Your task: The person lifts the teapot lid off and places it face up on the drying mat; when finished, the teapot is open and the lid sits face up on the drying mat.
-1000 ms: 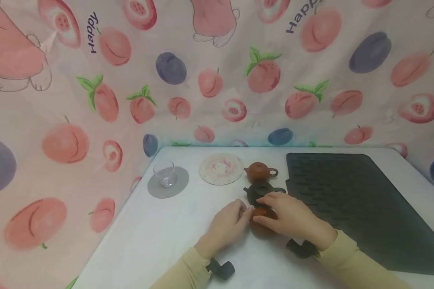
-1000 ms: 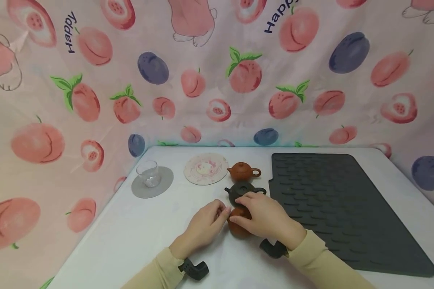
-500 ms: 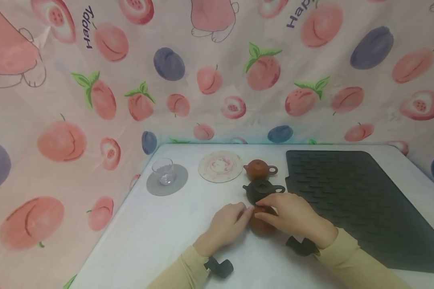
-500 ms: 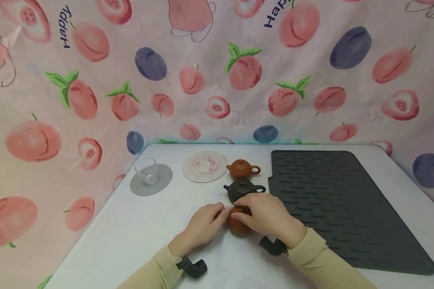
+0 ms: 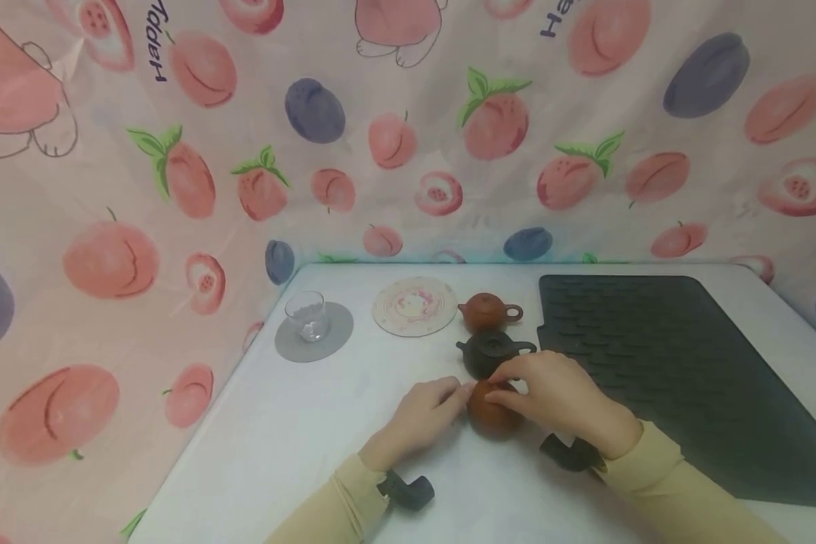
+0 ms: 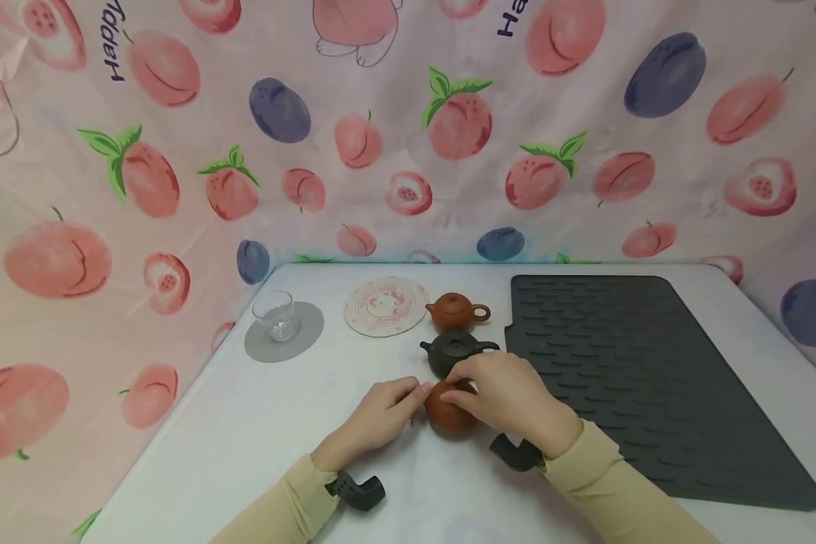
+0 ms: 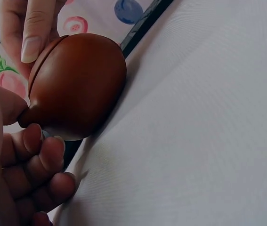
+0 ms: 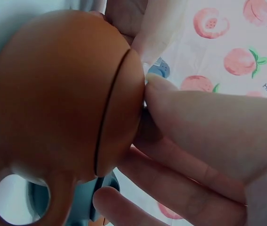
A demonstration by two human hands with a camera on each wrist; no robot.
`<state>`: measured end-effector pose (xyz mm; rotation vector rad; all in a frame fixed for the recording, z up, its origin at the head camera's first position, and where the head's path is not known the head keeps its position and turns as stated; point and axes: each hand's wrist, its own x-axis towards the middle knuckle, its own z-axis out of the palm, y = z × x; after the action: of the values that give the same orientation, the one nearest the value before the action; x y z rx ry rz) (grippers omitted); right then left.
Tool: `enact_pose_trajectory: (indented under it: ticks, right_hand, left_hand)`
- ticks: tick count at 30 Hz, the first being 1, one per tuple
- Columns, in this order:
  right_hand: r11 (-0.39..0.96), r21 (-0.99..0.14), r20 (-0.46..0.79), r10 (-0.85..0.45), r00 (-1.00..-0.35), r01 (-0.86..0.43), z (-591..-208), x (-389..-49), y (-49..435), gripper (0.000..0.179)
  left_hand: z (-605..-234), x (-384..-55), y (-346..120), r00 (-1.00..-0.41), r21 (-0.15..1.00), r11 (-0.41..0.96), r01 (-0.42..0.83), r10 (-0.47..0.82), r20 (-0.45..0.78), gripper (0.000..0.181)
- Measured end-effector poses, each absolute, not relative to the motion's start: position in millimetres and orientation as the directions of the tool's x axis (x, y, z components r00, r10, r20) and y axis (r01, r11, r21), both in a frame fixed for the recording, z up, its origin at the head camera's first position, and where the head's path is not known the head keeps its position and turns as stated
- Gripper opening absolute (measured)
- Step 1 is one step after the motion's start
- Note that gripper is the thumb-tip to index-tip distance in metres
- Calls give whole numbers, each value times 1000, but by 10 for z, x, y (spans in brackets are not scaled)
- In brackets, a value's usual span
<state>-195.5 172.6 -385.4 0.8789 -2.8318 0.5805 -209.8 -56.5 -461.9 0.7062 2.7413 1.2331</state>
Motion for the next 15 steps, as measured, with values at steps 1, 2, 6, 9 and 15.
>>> enact_pose_trajectory:
  ticks: [1,2,6,9,15]
  right_hand:
    - [759,-323,224,-519,-825,-565,-3848,-1956,1727,18]
    - [758,-324,224,-519,-825,-566,-3841,-1956,1729,17]
    - [760,-332,213,-517,-829,-559,-3814,-1954,1730,17]
    - [755,-339,207,-522,-828,-561,-3806,-1953,1728,17]
    - [752,-340,212,-524,-825,-565,-3806,-1957,1729,15]
  left_hand:
    - [-4620,-2101,-567,-892,723,571,389,429,140,47]
    - [-4619,-2103,-569,-891,725,565,393,430,147,47]
    - [-4619,-2105,-575,-886,730,549,406,434,167,47]
    - [-4621,-2101,-577,-885,731,548,408,435,168,47]
    - [-4618,-2101,-562,-885,725,552,411,433,172,45]
